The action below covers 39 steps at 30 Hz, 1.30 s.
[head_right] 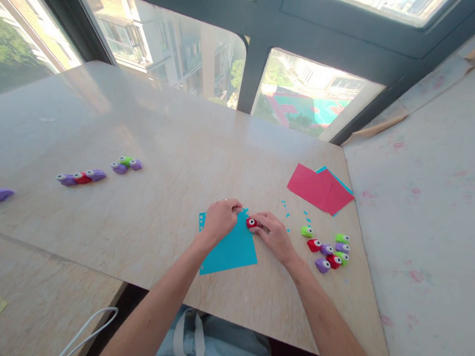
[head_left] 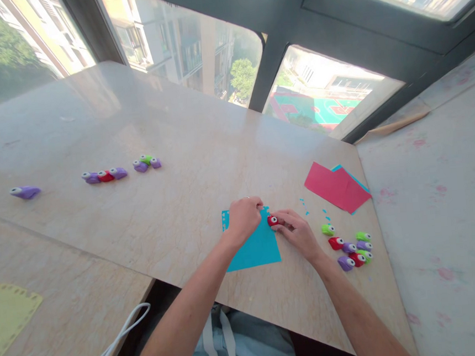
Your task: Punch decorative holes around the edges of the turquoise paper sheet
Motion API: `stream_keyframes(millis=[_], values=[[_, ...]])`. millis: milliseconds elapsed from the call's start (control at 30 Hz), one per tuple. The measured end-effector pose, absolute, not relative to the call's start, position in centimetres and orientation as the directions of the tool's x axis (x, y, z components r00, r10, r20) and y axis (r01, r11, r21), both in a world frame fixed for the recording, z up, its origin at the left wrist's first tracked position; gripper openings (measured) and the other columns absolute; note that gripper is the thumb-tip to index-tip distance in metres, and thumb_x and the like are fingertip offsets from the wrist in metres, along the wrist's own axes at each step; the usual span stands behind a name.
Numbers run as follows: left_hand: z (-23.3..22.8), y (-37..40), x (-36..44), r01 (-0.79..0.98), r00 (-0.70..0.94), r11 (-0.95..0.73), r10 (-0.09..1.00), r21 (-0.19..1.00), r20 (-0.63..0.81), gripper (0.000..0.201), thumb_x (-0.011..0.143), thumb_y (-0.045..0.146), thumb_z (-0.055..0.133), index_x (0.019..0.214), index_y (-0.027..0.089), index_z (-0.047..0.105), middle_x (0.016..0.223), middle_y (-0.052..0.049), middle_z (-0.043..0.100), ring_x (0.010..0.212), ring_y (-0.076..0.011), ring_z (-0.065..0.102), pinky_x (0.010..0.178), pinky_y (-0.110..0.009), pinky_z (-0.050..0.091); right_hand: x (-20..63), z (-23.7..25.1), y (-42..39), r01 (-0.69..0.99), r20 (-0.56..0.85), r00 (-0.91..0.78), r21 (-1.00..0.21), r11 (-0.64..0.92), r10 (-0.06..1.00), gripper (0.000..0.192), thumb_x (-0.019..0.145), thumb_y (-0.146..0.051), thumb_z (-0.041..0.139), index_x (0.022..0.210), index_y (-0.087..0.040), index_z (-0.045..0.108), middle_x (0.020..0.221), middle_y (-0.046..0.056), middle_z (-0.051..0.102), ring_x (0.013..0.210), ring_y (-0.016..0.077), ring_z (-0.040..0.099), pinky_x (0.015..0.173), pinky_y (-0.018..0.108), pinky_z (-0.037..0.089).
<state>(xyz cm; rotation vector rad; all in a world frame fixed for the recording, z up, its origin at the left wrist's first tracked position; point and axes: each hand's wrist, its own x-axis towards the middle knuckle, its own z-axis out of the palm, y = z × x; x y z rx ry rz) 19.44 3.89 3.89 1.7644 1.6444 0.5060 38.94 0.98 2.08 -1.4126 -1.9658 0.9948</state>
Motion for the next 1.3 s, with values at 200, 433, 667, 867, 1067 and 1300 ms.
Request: stream_keyframes(millis=[200, 433, 667, 867, 1067, 1300], values=[[3.6, 3.8, 20.0, 0.729, 0.127, -0.005, 0.983, 0.685, -0.129, 0.028, 0.09, 0.02, 0.047, 0.097, 0.021, 0.074, 0.097, -0.008, 0.074, 0.089, -0.0178, 0.066, 0.087, -0.032, 0.049, 38.9, 2.2, 1.0, 0.562, -0.028, -0.301, -0.813, 0.154, 0.953, 0.027, 0.087, -0.034, 0.064, 0.111, -0.023, 0.071, 0.113, 0.007, 0.065, 0.1, 0.0195, 0.061, 0.087, 0.032, 0.049], [3.3, 3.6, 20.1, 0.73, 0.119, -0.019, 0.988, 0.683, -0.099, 0.027, 0.091, 0.022, 0.047, 0.098, 0.022, 0.074, 0.098, -0.007, 0.074, 0.089, -0.0185, 0.067, 0.086, -0.033, 0.049, 39.0, 2.1, 1.0, 0.569, -0.043, -0.295, -0.811, 0.14, 0.954, 0.028, 0.086, -0.034, 0.065, 0.112, -0.024, 0.071, 0.114, 0.006, 0.064, 0.098, 0.019, 0.061, 0.086, 0.032, 0.049], [3.1, 3.6, 20.1, 0.729, 0.112, -0.028, 0.991, 0.684, -0.079, 0.027, 0.091, 0.021, 0.047, 0.097, 0.021, 0.074, 0.098, -0.008, 0.074, 0.089, -0.019, 0.067, 0.086, -0.032, 0.05, 39.0, 2.1, 1.0, 0.564, -0.035, -0.301, -0.812, 0.148, 0.953, 0.028, 0.086, -0.034, 0.065, 0.113, -0.025, 0.071, 0.113, 0.006, 0.064, 0.096, 0.0183, 0.061, 0.086, 0.031, 0.049], [3.0, 3.5, 20.2, 0.726, 0.107, -0.035, 0.992, 0.687, -0.062, 0.027, 0.091, 0.022, 0.047, 0.097, 0.021, 0.074, 0.099, -0.007, 0.074, 0.091, -0.019, 0.067, 0.086, -0.032, 0.05, 39.1, 2.1, 1.1, 0.56, -0.039, -0.302, -0.816, 0.144, 0.953, 0.029, 0.086, -0.034, 0.066, 0.113, -0.025, 0.071, 0.112, 0.005, 0.064, 0.094, 0.0176, 0.06, 0.086, 0.031, 0.049], [2.6, 3.5, 20.2, 0.722, 0.101, -0.051, 0.994, 0.69, -0.033, 0.027, 0.091, 0.022, 0.048, 0.098, 0.021, 0.074, 0.098, -0.007, 0.074, 0.091, -0.0175, 0.066, 0.086, -0.03, 0.049, 38.9, 2.4, 1.1, 0.572, -0.052, -0.295, -0.81, 0.132, 0.954, 0.031, 0.085, -0.039, 0.064, 0.111, -0.023, 0.072, 0.112, 0.008, 0.065, 0.093, 0.0186, 0.061, 0.083, 0.032, 0.05], [2.5, 3.2, 20.5, 0.734, 0.078, -0.083, 0.996, 0.674, 0.037, 0.025, 0.092, 0.024, 0.05, 0.103, 0.02, 0.072, 0.099, -0.008, 0.072, 0.097, -0.0203, 0.063, 0.09, -0.035, 0.049, 38.6, 3.2, 1.2, 0.597, -0.078, -0.278, -0.795, 0.109, 0.957, 0.041, 0.081, -0.045, 0.069, 0.115, -0.021, 0.068, 0.105, 0.008, 0.065, 0.087, 0.0186, 0.06, 0.076, 0.031, 0.05]])
